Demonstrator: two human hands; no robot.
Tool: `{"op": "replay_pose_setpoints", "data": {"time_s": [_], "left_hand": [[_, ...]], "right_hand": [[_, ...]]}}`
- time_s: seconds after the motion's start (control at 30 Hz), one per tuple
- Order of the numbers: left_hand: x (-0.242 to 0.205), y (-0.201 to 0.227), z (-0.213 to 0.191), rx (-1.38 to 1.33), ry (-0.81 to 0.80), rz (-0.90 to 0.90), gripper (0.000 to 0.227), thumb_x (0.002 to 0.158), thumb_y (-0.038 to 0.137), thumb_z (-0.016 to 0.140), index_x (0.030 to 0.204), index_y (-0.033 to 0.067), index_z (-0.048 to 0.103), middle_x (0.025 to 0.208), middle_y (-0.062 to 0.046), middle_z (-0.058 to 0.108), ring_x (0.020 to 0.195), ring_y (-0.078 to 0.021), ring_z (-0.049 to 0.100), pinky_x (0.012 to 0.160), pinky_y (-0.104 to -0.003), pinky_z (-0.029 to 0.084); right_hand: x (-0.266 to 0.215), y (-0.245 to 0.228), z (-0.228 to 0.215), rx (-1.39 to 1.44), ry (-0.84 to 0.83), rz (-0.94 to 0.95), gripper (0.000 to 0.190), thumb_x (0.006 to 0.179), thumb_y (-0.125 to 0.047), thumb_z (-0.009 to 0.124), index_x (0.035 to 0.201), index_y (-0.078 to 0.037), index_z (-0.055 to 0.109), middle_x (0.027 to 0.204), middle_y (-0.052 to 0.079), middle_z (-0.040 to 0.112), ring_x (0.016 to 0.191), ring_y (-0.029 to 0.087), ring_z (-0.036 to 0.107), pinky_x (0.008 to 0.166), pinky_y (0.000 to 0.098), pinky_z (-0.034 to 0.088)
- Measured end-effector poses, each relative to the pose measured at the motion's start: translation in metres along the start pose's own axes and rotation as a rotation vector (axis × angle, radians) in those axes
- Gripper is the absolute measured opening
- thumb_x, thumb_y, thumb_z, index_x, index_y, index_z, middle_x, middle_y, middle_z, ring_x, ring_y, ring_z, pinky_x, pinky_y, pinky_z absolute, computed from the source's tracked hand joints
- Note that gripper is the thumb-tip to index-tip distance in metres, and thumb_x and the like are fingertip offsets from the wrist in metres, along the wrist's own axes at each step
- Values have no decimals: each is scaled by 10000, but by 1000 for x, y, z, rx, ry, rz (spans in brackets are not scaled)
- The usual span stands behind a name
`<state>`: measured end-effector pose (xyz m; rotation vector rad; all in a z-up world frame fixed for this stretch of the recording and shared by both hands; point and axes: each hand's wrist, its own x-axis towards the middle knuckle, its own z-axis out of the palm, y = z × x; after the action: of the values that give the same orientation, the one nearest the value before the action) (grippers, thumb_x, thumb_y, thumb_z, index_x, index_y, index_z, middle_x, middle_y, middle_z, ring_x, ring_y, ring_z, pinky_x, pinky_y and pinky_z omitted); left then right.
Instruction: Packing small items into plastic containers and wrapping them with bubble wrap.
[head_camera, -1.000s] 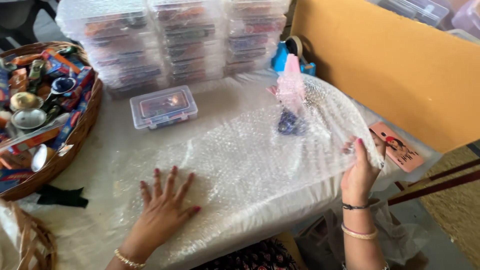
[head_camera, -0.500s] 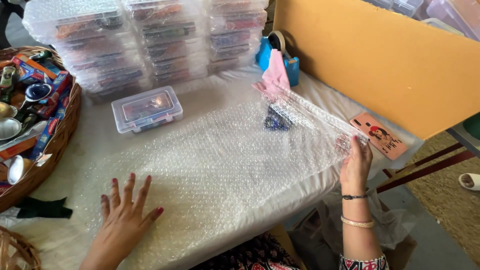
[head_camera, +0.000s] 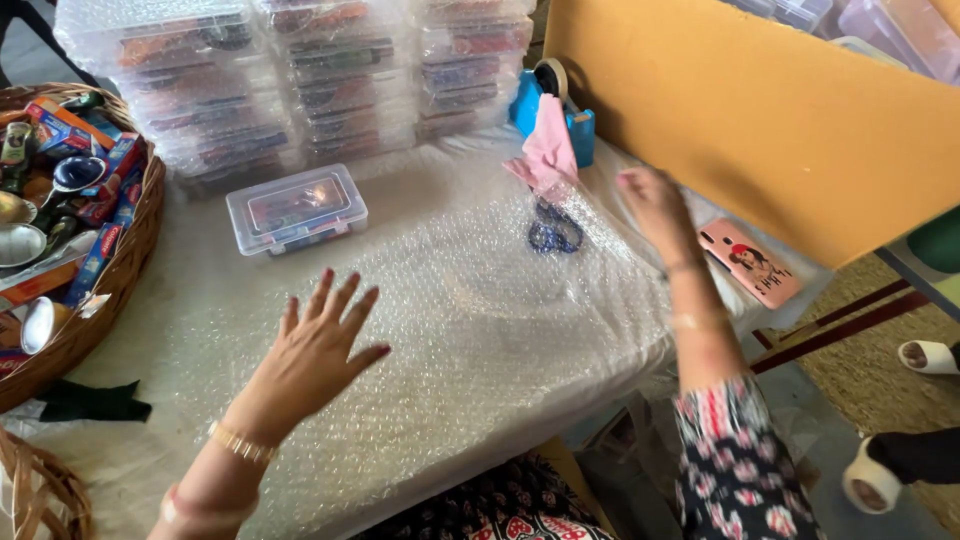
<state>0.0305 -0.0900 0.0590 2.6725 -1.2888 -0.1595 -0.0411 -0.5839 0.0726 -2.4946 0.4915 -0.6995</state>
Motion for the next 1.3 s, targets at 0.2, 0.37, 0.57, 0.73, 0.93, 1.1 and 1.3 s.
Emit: {"op": "replay_pose_setpoints", "data": {"time_s": [0.2,0.37,0.57,0.73,0.93,1.1,1.3], "left_hand": [[25,-44,53,137,32,-161,837,926,726,311,1606,264,150,1689,-73,40,1538,-355,-40,1119,-743,3],[18,-58,69,122,149,-144,846,923,714,346,1608,262,139,1681,-76,71,1524,-393,-16,1108,-751,-21],[18,-52,62,120,134,-180,848,920,714,349,1611,282,113,1681,-70,80,1518,-412,-10,1114,-739,-34],[9,-59,53,120,151,-161,858,929,714,338,1613,246,114,1678,-107,87,1516,-450,-20,1121,-725,-21],[-55,3,-24,95,-120,-351,907,926,717,381,1547,78,212,1654,-154,115,1529,-424,-52,1195,-614,1],[-85,26,-4,-68,-56,-88,814,983,549,497,1554,13,276,1637,-233,206,1560,-450,79,1207,-564,87],[-110,24,-4,-495,172,-296,693,933,478,532,1532,131,496,1551,-129,502,1416,-318,414,1127,-466,376]], "right_hand": [[43,48,81,-404,-138,-28,337,893,-346,708,1056,-53,675,1118,188,701,1048,378,645,882,474,507],[57,82,96,-154,79,-12,265,1010,-323,664,1052,-62,645,1013,211,712,963,421,672,785,516,525],[64,82,58,-194,204,40,261,1043,-360,650,1095,-104,643,964,185,733,931,412,689,772,515,533],[51,115,40,64,-78,123,420,1021,-456,630,1185,-71,589,1052,139,721,869,294,719,724,429,566],[9,113,-14,167,-509,247,537,859,-190,736,1363,-130,559,801,68,640,679,154,558,604,334,464],[-2,56,-45,566,-480,100,521,886,-75,713,1379,-59,547,890,41,620,805,105,607,714,252,500],[-26,-130,-60,835,-531,-223,482,928,-112,706,1367,-59,514,1044,19,633,882,97,641,764,272,577]]}}
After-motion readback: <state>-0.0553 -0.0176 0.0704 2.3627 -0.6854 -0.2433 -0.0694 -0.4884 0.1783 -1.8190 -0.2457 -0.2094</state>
